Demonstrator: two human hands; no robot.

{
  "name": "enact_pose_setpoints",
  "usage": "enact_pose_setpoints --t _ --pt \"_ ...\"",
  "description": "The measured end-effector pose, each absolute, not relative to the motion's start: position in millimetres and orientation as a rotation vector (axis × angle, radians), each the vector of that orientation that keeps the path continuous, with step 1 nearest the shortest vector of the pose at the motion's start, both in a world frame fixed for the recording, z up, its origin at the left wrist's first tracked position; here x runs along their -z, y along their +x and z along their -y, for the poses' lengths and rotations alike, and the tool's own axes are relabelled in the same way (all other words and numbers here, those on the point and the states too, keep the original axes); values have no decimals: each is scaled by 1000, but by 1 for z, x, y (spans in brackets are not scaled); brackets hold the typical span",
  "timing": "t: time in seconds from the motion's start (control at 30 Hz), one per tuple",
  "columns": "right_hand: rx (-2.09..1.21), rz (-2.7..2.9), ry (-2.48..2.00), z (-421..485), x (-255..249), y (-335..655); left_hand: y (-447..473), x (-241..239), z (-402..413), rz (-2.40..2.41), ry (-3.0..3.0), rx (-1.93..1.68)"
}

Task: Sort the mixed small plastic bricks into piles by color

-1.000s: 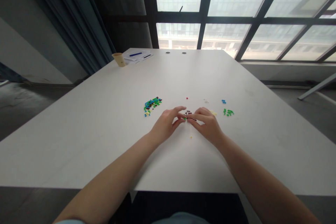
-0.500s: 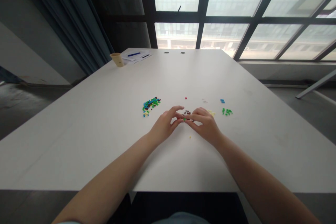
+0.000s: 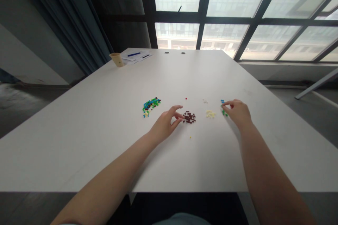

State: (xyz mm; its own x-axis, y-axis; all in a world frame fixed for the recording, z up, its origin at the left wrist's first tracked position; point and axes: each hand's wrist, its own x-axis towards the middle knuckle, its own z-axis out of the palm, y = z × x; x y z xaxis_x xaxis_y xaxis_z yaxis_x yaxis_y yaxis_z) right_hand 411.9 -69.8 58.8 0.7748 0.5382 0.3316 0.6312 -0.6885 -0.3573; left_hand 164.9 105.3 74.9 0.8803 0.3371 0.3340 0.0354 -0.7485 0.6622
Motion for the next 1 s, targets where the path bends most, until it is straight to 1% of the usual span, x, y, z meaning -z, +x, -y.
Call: enact_pose_setpoints --t 0.17,0.53,0.7,0.83,1.0 --pt "145 746 -2715 75 -39 430 165 -74 -107 -248 2372 -565" --pt "91 723 -2699 72 -41 426 163 -77 -112 -302 2380 -638" --pt "85 842 -2664 72 -39 427 157 -84 -140 -587 2291 -865" --pt "25 773 -2711 73 -41 426 145 -80 -183 -864 2290 -994" --pt "8 726 -2616 73 -50 419 136 -56 -215 -1061 2499 -674"
